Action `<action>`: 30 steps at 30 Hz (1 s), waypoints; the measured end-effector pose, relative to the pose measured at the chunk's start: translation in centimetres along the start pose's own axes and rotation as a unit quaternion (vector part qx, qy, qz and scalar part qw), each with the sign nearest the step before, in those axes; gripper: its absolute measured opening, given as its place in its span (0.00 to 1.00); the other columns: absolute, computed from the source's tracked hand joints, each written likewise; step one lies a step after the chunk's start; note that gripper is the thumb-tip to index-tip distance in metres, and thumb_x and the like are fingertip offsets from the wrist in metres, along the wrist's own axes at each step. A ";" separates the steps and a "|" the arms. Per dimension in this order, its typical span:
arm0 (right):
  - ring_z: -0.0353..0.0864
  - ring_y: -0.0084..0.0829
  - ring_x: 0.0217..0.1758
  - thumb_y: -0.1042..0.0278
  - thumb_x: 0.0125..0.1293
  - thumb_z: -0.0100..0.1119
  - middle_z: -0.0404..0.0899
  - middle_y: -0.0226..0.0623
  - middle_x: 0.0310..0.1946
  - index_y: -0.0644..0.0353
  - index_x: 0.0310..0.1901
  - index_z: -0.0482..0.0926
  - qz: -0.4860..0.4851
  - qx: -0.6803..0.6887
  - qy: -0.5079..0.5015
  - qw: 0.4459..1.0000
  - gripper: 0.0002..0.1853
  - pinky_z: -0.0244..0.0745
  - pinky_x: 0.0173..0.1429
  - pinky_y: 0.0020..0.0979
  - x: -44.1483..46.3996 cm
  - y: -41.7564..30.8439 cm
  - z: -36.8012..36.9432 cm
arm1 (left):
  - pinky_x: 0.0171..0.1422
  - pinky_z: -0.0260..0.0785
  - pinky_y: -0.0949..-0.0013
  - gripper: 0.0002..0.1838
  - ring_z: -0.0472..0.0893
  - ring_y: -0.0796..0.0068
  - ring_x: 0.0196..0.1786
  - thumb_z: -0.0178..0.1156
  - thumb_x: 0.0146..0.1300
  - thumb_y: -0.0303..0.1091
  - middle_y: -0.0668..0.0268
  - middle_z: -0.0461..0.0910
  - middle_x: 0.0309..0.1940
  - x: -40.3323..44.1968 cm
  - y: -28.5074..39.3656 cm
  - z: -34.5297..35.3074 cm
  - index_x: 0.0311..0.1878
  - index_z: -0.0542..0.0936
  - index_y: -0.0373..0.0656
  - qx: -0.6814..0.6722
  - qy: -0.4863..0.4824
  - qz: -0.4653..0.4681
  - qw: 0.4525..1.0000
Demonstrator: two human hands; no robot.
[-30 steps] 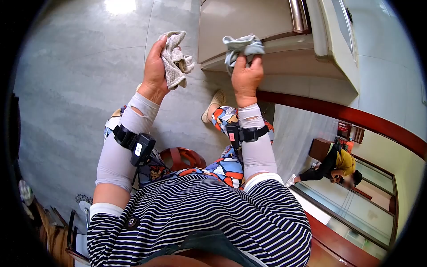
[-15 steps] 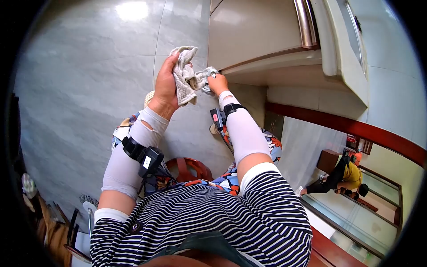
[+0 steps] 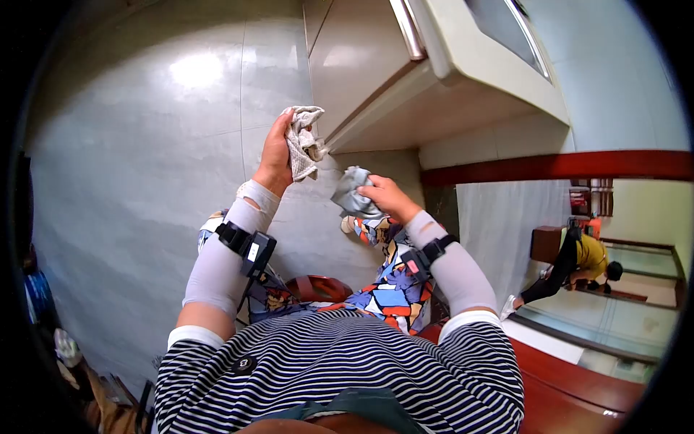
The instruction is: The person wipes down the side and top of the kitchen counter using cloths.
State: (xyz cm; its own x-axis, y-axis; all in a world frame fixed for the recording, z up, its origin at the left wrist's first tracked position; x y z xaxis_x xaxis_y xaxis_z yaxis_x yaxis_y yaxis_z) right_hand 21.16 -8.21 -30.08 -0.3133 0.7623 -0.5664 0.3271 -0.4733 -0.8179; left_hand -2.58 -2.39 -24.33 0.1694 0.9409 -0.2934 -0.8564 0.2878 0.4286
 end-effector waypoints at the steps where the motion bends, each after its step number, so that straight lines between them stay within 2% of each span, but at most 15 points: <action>1: 0.80 0.22 0.46 0.67 0.67 0.59 0.83 0.32 0.44 0.65 0.52 0.78 0.013 0.093 -0.010 0.996 0.15 0.75 0.52 0.27 -1.3 0.0 0.8 | 0.33 0.80 0.60 0.14 0.79 0.75 0.28 0.49 0.72 0.47 0.69 0.76 0.30 -0.2 -0.1 -0.8 0.47 0.76 0.48 -0.008 0.006 -0.012 1.000; 2: 0.82 0.25 0.50 0.69 0.68 0.57 0.82 0.35 0.47 0.65 0.56 0.75 0.052 0.188 -0.007 0.981 0.17 0.77 0.56 0.30 -3.7 -0.4 0.7 | 0.34 0.81 0.59 0.18 0.80 0.74 0.29 0.48 0.72 0.51 0.67 0.80 0.35 -0.2 -0.2 -0.8 0.49 0.76 0.47 0.011 -0.020 -0.019 1.000; 3: 0.82 0.29 0.52 0.68 0.69 0.55 0.82 0.37 0.49 0.64 0.57 0.74 0.020 0.245 0.007 0.969 0.17 0.77 0.59 0.32 -5.2 -0.4 0.2 | 0.34 0.81 0.59 0.18 0.80 0.74 0.29 0.48 0.72 0.51 0.67 0.80 0.35 -0.3 -0.4 -1.0 0.49 0.76 0.47 0.020 -0.025 -0.023 0.999; 5: 0.82 0.33 0.54 0.64 0.71 0.52 0.81 0.39 0.51 0.62 0.57 0.75 0.058 0.334 -0.019 0.941 0.17 0.77 0.62 0.34 -7.7 1.4 -0.9 | 0.35 0.80 0.58 0.20 0.81 0.71 0.29 0.48 0.72 0.53 0.67 0.82 0.37 -0.4 -0.9 -0.7 0.49 0.78 0.47 0.021 -0.039 -0.034 0.998; 7: 0.81 0.34 0.55 0.61 0.70 0.51 0.80 0.40 0.53 0.62 0.57 0.75 0.037 0.401 -0.018 0.915 0.18 0.75 0.63 0.36 -9.3 1.3 -1.3 | 0.34 0.79 0.59 0.21 0.81 0.70 0.30 0.47 0.72 0.54 0.66 0.83 0.38 -0.6 -1.4 0.2 0.48 0.78 0.47 0.040 -0.041 -0.047 0.997; 9: 0.79 0.37 0.59 0.54 0.69 0.50 0.78 0.40 0.56 0.59 0.58 0.76 -0.023 0.457 -0.043 0.888 0.22 0.72 0.67 0.41 -10.6 -1.4 -1.1 | 0.38 0.79 0.53 0.26 0.82 0.60 0.34 0.45 0.72 0.57 0.61 0.82 0.47 0.7 -3.6 -0.9 0.52 0.77 0.44 0.045 -0.046 -0.124 0.990; 11: 0.78 0.37 0.61 0.53 0.70 0.49 0.78 0.40 0.57 0.58 0.61 0.74 -0.035 0.531 -0.049 0.845 0.23 0.71 0.67 0.41 -11.2 -1.7 -1.0 | 0.39 0.79 0.54 0.24 0.83 0.60 0.33 0.46 0.72 0.57 0.61 0.83 0.42 -0.6 -6.2 -0.1 0.46 0.79 0.45 0.097 -0.071 -0.211 0.970; 13: 0.77 0.37 0.61 0.52 0.70 0.49 0.78 0.39 0.57 0.59 0.59 0.75 -0.070 0.533 -0.102 0.837 0.23 0.69 0.69 0.42 -11.3 -2.4 0.0 | 0.34 0.77 0.61 0.23 0.81 0.68 0.27 0.46 0.72 0.56 0.67 0.82 0.28 -4.2 -8.5 3.2 0.44 0.79 0.46 0.158 -0.018 -0.244 0.957; 15: 0.78 0.34 0.58 0.53 0.71 0.48 0.80 0.36 0.55 0.59 0.58 0.76 -0.114 0.497 -0.169 0.843 0.22 0.69 0.68 0.42 -11.6 -4.0 1.3 | 0.45 0.79 0.54 0.26 0.85 0.61 0.38 0.46 0.72 0.59 0.59 0.84 0.40 -4.7 -10.9 2.9 0.47 0.79 0.44 0.191 -0.060 -0.272 0.941; 16: 0.79 0.33 0.57 0.54 0.71 0.49 0.80 0.35 0.54 0.59 0.58 0.76 -0.102 0.499 -0.170 0.843 0.22 0.69 0.68 0.42 -11.3 -4.0 1.6 | 0.53 0.78 0.55 0.29 0.85 0.60 0.45 0.44 0.72 0.60 0.58 0.84 0.46 -5.9 -11.7 4.3 0.52 0.78 0.42 0.182 -0.037 -0.277 0.943; 17: 0.79 0.32 0.56 0.55 0.71 0.50 0.81 0.34 0.53 0.60 0.57 0.76 -0.092 0.500 -0.174 0.844 0.21 0.69 0.67 0.41 -11.3 -3.2 1.7 | 0.53 0.78 0.55 0.29 0.85 0.60 0.45 0.44 0.72 0.60 0.58 0.84 0.46 -6.7 -12.4 4.8 0.52 0.78 0.42 0.192 -0.042 -0.278 0.940; 20: 0.80 0.32 0.55 0.56 0.70 0.52 0.82 0.34 0.52 0.58 0.57 0.76 -0.093 0.519 -0.185 0.829 0.20 0.69 0.67 0.42 -12.4 -2.3 1.7 | 0.65 0.71 0.56 0.34 0.80 0.60 0.57 0.42 0.72 0.62 0.56 0.78 0.57 -6.7 -13.5 4.5 0.63 0.72 0.40 0.227 -0.050 -0.232 0.944; 25: 0.81 0.34 0.55 0.59 0.68 0.58 0.82 0.36 0.52 0.59 0.56 0.77 -0.089 0.511 -0.131 0.845 0.19 0.71 0.66 0.42 -13.0 -2.8 3.0 | 0.65 0.71 0.55 0.34 0.80 0.60 0.57 0.43 0.71 0.64 0.57 0.79 0.57 -9.7 -13.6 8.9 0.63 0.72 0.44 0.271 -0.083 -0.283 0.916; 28: 0.84 0.35 0.48 0.61 0.67 0.59 0.84 0.38 0.47 0.60 0.53 0.78 -0.086 0.499 -0.130 0.853 0.17 0.78 0.58 0.41 -12.5 -2.0 2.4 | 0.60 0.74 0.57 0.32 0.82 0.63 0.51 0.45 0.70 0.64 0.60 0.80 0.53 -9.9 -14.3 10.2 0.60 0.75 0.45 0.331 -0.106 -0.329 0.878; 30: 0.86 0.36 0.43 0.61 0.65 0.59 0.85 0.39 0.43 0.61 0.50 0.79 -0.072 0.491 -0.113 0.860 0.16 0.83 0.49 0.41 -13.1 -1.3 1.6 | 0.62 0.73 0.58 0.31 0.81 0.65 0.52 0.46 0.70 0.64 0.61 0.80 0.53 -8.5 -15.4 9.4 0.59 0.75 0.45 0.350 -0.118 -0.306 0.878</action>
State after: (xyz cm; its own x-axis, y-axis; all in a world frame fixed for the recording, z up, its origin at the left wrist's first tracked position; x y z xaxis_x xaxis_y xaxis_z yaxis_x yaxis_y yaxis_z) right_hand 23.40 -18.27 -21.82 -0.4897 0.7917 -0.3653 -0.6072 -0.6103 -0.5087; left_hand 13.76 -13.11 -20.44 0.6597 0.5592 -0.5021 -0.0754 0.7139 0.6961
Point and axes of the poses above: each hand's wrist, its own x-axis towards the middle knuckle, its own z-axis out of the palm, y = z × x, the point moved 6 cm from there along x, towards the middle knuckle
